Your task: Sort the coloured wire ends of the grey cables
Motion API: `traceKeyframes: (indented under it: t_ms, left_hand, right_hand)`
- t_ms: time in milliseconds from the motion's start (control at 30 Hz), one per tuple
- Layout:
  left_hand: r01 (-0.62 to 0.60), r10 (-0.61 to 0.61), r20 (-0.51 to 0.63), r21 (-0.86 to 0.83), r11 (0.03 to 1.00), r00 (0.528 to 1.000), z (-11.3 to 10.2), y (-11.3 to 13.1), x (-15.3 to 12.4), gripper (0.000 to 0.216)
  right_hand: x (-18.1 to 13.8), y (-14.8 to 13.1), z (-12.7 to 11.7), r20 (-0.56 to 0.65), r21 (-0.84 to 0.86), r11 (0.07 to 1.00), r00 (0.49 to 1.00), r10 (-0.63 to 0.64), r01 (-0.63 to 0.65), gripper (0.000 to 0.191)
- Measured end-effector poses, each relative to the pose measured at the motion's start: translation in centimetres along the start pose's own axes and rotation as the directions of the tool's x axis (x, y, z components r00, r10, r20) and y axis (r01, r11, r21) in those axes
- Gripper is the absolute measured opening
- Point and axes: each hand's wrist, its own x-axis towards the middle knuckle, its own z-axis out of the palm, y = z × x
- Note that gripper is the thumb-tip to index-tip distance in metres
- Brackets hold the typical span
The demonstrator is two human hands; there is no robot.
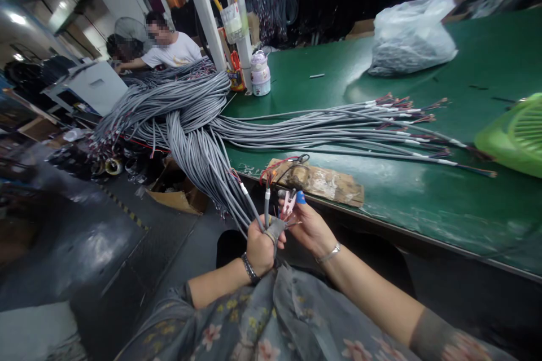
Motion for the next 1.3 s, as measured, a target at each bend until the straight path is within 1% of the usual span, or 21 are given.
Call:
traceKeyframes:
  t_ms: [100, 400, 567, 667, 767, 800, 867, 967, 1033, 1100, 1200, 1300]
  left_hand:
    - [0.008, -0.008, -0.015, -0.006, 1.000, 1.000, 0.1, 0.0, 0.1, 0.037]
    - [-0.001, 0.000, 0.021, 0.048, 0.999, 1.000, -0.2, -0.4, -0.1, 0.038]
    - [-0.017, 0.017, 0.025, 0.036, 0.999, 1.000, -0.3, -0.3, -0.2, 0.040]
    - [-0.017, 0.016, 0.032, 0.035, 0.999, 0.999, -0.4, -0.3, -0.2, 0.041]
    - [-0.024, 0.022, 0.038, 0.055, 0.998, 0.999, -0.9, -0.5, -0.3, 0.041]
    - [-0.027, 0.023, 0.050, 0.071, 0.997, 0.998, -1.2, -0.6, -0.4, 0.041]
    - [-0.035, 0.026, 0.080, 0.112, 0.993, 0.996, -1.7, -0.8, -0.6, 0.039]
    - [-0.040, 0.022, 0.108, 0.166, 0.985, 0.994, -2.2, -0.7, -0.8, 0.039]
    - [-0.033, 0.008, 0.125, 0.196, 0.980, 0.992, -2.2, -0.5, -0.8, 0.039]
    - [-0.015, -0.029, 0.179, 0.241, 0.970, 0.983, -2.1, -0.1, -0.8, 0.039]
    - [0.025, -0.121, 0.284, 0.318, 0.948, 0.951, -2.1, 0.3, -0.8, 0.036]
    - [0.048, -0.174, 0.329, 0.359, 0.932, 0.928, -2.2, 0.4, -0.7, 0.035]
  right_hand:
    - [0.0, 0.0, -0.2, 0.017, -0.016, 1.000, 1.000, 0.012, -0.011, 0.037]
    - [-0.1, 0.0, -0.2, 0.018, 0.016, 1.000, 1.000, -0.010, 0.009, 0.027]
    - [-0.1, 0.2, -0.4, 0.040, 0.047, 0.999, 0.999, 0.012, -0.014, 0.031]
    - [-0.6, -0.2, -0.6, 0.107, 0.034, 0.998, 0.993, 0.044, -0.048, 0.040]
    - [-1.5, -1.1, -1.0, 0.202, -0.111, 0.985, 0.967, 0.155, -0.135, 0.054]
    - [-1.8, -1.4, -1.2, 0.216, -0.175, 0.973, 0.958, 0.187, -0.151, 0.055]
    - [-2.4, -1.9, -1.3, 0.206, -0.298, 0.942, 0.954, 0.220, -0.153, 0.051]
    - [-2.8, -2.3, -1.1, 0.185, -0.451, 0.888, 0.964, 0.190, -0.089, 0.039]
    - [-2.9, -2.4, -0.8, 0.216, -0.526, 0.850, 0.965, 0.147, -0.012, 0.034]
    - [-3.0, -2.4, -0.4, 0.273, -0.573, 0.817, 0.954, 0.124, 0.058, 0.031]
    - [-3.3, -2.5, -0.2, 0.341, -0.629, 0.771, 0.927, 0.156, 0.102, 0.028]
    - [-3.6, -2.8, -0.6, 0.370, -0.656, 0.743, 0.915, 0.162, 0.134, 0.028]
